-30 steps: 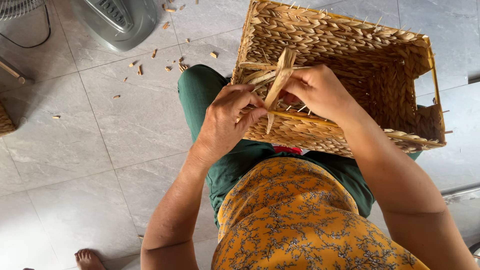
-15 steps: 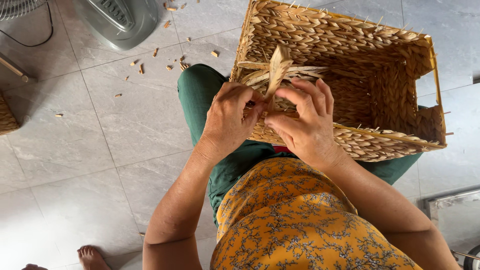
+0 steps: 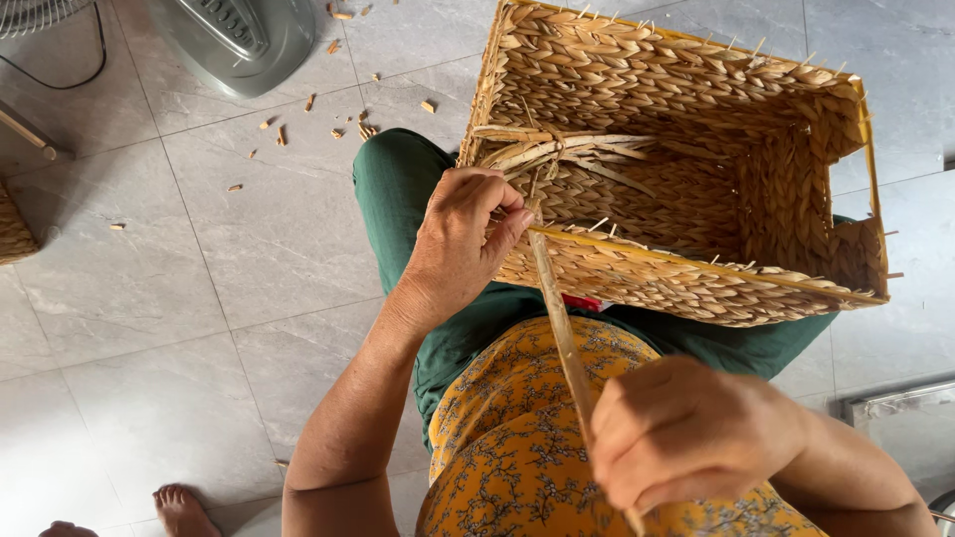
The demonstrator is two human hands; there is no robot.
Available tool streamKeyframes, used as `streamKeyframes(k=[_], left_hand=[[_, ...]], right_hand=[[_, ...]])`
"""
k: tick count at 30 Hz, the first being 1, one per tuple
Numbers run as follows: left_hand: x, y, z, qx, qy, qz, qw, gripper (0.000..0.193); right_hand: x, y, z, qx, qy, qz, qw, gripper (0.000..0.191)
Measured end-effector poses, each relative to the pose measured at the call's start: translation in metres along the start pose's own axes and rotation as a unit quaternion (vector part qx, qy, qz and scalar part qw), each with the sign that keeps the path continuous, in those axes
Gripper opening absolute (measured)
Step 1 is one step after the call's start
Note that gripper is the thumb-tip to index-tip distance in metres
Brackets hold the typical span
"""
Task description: The person sits on the floor with a woven basket on their lap and weaves flat natural-fiber strips into the basket's rim and side, tucking and tightening each strip by hand. They rotate the basket to reach different sections and press the woven strips into place.
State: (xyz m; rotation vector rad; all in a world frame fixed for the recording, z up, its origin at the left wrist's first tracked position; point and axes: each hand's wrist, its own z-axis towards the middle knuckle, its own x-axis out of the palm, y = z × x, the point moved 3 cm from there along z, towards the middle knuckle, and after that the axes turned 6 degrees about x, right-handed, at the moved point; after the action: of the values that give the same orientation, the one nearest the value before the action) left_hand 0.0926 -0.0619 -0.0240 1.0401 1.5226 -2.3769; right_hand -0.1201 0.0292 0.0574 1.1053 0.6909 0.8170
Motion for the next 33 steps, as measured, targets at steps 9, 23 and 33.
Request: streamKeyframes(k=[9,23,33], left_hand=[[0.003,0.002,0.000,-0.019,0.002,0.009,1.000,0.015],[0.001,-0.002,-0.013,0.103,-0.002,0.161,0.982,0.022],[0.000,-0.004,0.005,0.067,0.041,0.052,0.996,0.025]], right_hand=[[0.010,-0.076,0.010,0.048,-0.205,-0.366,0.907,0.033],[0.028,-0.084,-0.099,0.180,-0.367,0.362,0.838,0.025],[-0.050,-0.044,0.010,0.063,-0.424,-0.086,0.899,0.015]])
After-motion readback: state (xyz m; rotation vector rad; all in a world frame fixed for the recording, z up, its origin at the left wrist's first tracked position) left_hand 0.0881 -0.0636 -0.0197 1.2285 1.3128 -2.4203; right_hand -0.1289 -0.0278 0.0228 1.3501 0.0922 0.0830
